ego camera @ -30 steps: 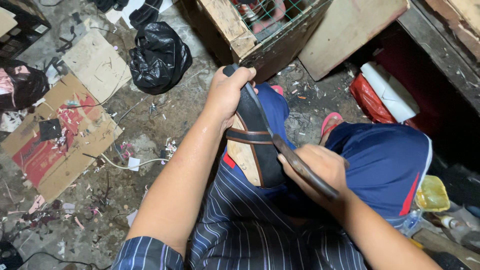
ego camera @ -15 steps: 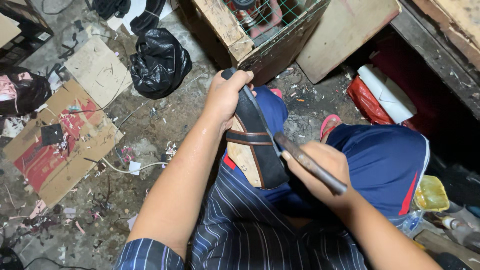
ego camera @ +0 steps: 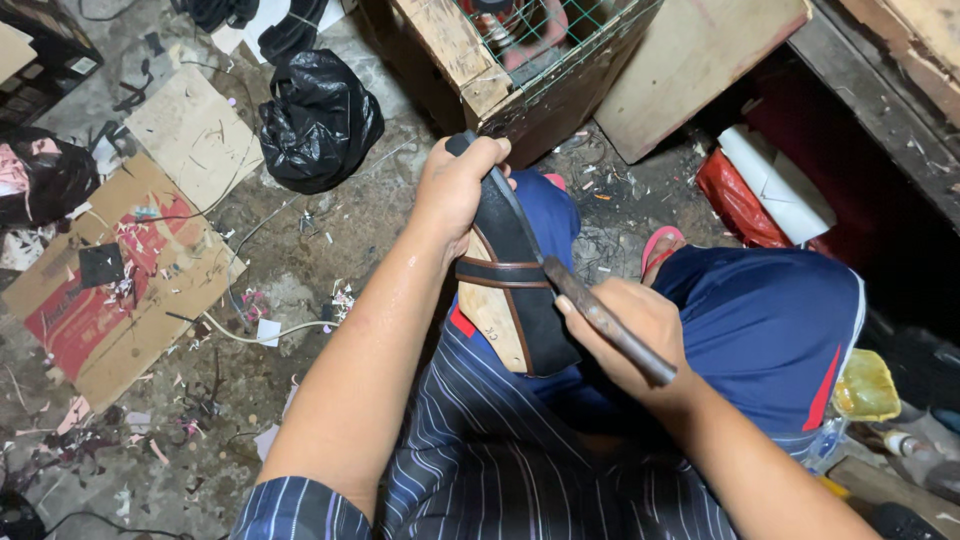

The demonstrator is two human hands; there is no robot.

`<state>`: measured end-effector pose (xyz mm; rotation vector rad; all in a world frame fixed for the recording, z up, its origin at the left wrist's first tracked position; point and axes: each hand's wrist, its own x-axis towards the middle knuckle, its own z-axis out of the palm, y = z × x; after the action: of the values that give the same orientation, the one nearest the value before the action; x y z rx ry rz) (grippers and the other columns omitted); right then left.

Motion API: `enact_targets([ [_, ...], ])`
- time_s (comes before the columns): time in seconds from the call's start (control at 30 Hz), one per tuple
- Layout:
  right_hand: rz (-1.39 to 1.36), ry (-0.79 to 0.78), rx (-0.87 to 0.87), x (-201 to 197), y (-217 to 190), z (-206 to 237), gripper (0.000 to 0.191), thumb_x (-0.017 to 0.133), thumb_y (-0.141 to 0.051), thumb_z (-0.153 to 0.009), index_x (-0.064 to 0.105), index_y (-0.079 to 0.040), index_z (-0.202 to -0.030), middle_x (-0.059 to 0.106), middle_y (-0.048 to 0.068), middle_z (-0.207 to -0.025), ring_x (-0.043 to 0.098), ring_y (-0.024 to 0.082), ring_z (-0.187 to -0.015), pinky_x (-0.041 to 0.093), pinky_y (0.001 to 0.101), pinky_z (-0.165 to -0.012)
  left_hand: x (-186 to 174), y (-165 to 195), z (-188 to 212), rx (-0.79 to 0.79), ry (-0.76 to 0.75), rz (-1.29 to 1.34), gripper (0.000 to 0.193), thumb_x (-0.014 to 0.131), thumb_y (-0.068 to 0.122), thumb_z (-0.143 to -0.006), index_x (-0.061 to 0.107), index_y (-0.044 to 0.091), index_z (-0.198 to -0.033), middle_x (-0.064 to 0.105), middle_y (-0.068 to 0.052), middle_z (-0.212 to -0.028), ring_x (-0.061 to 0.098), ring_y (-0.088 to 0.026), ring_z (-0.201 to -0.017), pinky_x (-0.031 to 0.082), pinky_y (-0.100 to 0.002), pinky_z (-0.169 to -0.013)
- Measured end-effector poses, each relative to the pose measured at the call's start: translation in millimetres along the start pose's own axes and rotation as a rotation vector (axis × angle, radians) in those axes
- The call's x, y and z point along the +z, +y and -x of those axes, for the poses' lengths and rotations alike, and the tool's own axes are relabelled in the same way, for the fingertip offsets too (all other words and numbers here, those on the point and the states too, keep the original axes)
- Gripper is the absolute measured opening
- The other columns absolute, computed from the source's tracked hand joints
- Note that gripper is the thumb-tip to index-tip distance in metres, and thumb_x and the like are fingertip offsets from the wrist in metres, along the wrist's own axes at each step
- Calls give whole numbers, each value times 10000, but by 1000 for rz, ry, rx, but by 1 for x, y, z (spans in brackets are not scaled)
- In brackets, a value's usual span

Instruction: The person sits on the floor holding a shoe mounted on a wooden last and files the edges of the rubber sole with a rasp, rotating the shoe to work around the perimeter. They then pull the shoe off the last, place it in a wire crate with finished shoes, and pick up another last.

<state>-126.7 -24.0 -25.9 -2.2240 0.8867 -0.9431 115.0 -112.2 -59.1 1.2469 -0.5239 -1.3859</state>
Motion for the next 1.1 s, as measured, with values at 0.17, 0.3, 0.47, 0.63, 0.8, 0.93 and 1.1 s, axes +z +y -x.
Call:
enact_targets([
  [0.17,161,-59,-147,-6,-2,7,119,771,-81,-866,675,-31,-817,542,91,-657,553,265,-561,424,401,-514,-2,2,0,-36,16,-12,173,709,182,-813,658,17,-829,648,-74,-720,642,-159,-601,578,-317,-597],
  [0.3,36,-41,5,-4,2,6,128,763,-100,-880,666,-45,-817,554,90,-679,563,261,-588,444,392,-546,1,3,1,-77,45,10,193,713,186,-802,644,20,-871,652,-84,-741,654,-166,-616,581,-325,-596],
  [0.47,-11,0,112,10,9,-9,203,776,-120,-895,635,-39,-773,548,100,-674,568,272,-593,445,393,-557,4,4,-1,-98,32,-22,212,713,201,-793,653,18,-880,654,-82,-748,654,-165,-617,584,-329,-591],
  [0.63,21,17,-14,10,8,-17,173,779,-116,-881,647,-40,-799,569,98,-691,582,286,-608,451,398,-561,2,2,-4,-106,-10,-12,209,709,203,-798,656,12,-866,647,-79,-741,648,-166,-614,580,-332,-587],
  [0.8,63,103,-55,19,19,-45,160,793,-110,-895,665,-39,-832,574,110,-706,586,297,-615,458,405,-571,2,-8,-11,-90,-24,-34,207,711,209,-804,648,15,-836,642,-72,-724,631,-171,-593,546,-344,-555],
  [0.93,78,138,-91,23,22,-63,168,782,-123,-929,651,-52,-852,601,114,-762,615,305,-680,493,398,-625,4,-16,-12,43,-89,-75,232,730,210,-856,663,-13,-855,649,-82,-764,614,-167,-631,509,-325,-591],
  [1.1,45,4,10,5,10,-33,163,786,-143,-909,677,-45,-839,587,100,-711,590,268,-632,466,376,-599,-5,-5,-15,-173,55,5,227,721,225,-785,648,54,-915,668,-89,-746,666,-193,-606,588,-359,-568],
])
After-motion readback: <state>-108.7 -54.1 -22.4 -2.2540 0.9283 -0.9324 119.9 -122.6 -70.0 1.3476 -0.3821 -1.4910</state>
